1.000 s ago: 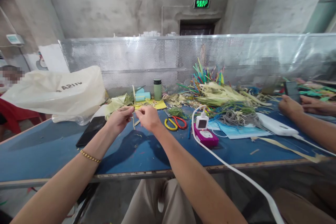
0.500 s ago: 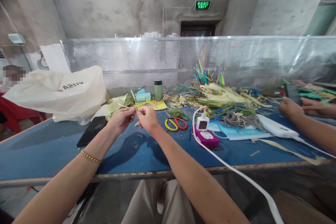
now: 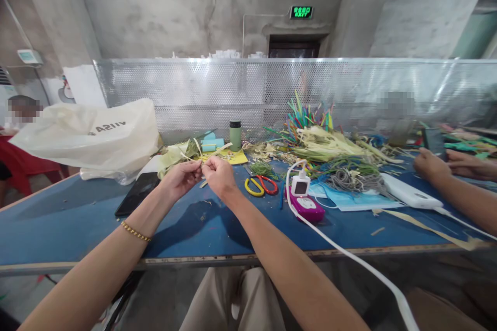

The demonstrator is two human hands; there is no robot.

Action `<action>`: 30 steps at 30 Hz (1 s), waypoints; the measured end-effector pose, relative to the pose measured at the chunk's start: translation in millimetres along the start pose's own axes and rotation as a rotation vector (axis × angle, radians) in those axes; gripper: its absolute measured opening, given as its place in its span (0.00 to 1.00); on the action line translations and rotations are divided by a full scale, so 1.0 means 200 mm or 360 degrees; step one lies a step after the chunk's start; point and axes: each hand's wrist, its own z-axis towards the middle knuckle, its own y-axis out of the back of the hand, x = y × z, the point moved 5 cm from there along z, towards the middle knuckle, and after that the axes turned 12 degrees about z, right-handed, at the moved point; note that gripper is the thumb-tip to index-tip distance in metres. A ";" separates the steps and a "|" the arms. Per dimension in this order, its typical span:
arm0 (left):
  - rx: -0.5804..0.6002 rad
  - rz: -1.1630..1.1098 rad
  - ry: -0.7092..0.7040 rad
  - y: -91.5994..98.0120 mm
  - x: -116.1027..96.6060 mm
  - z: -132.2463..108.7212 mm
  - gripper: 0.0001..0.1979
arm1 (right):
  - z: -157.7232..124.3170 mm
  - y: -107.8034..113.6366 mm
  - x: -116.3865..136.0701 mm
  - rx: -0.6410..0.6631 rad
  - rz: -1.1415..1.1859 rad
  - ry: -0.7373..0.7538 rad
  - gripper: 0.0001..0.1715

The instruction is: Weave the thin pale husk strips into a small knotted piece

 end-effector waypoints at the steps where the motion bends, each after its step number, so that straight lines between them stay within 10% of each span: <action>1: 0.0004 0.0011 0.0009 0.00 0.00 0.00 0.08 | 0.00 0.00 0.00 0.0004 0.0016 -0.0012 0.10; 12: 0.0006 0.0119 -0.0211 0.00 -0.01 0.00 0.08 | 0.01 0.01 -0.05 0.0039 0.0496 -0.0385 0.13; 30: 0.0091 0.0368 -0.0141 -0.01 0.01 -0.01 0.12 | 0.02 0.06 -0.06 -0.0071 0.0143 -0.0253 0.12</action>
